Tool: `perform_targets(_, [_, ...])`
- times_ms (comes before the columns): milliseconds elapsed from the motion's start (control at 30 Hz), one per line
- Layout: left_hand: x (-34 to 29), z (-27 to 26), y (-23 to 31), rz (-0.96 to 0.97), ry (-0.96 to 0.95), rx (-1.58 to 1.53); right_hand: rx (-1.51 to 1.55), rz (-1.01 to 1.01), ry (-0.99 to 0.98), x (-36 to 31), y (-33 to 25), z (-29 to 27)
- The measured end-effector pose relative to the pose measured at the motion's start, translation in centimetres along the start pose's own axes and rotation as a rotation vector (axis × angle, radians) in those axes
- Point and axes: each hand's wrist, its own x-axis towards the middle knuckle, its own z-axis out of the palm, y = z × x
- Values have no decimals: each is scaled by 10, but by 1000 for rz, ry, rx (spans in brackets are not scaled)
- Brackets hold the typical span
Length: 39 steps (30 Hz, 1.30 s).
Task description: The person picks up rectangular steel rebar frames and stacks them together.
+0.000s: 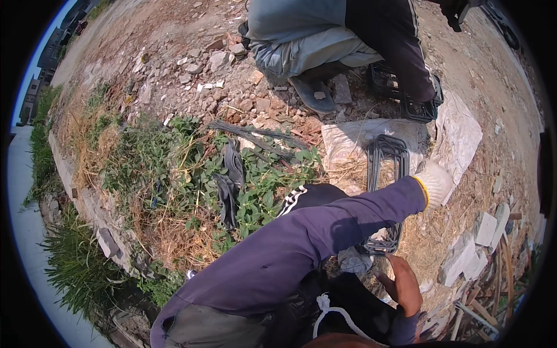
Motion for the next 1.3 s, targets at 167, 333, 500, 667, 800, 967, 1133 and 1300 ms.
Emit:
perform_targets(167, [-5,9,66,65,-355,-188,-20,23,-32,-1,9,6])
perform_targets(333, [-13,-3,76,115,-377,-143,-20,39,-42,-2,15,5])
perform_targets(500, [-15,-13,67,58,-404,-153,-36,44,-25,0,7,4])
perform_targets(667, [-23,-26,70,101,-426,-81,-29,68,-23,0,3,0])
perform_targets(800, [-36,-37,69,90,-332,-64,-59,16,44,-5,9,-1])
perform_targets(967, [-37,-64,61,70,-491,-162,8,-33,82,-3,16,-3])
perform_targets(1133, [-36,-67,52,31,-509,-184,-49,108,-29,-6,8,-15])
perform_targets(1300, [-40,-69,45,70,-551,-119,-22,41,47,-8,10,-14])
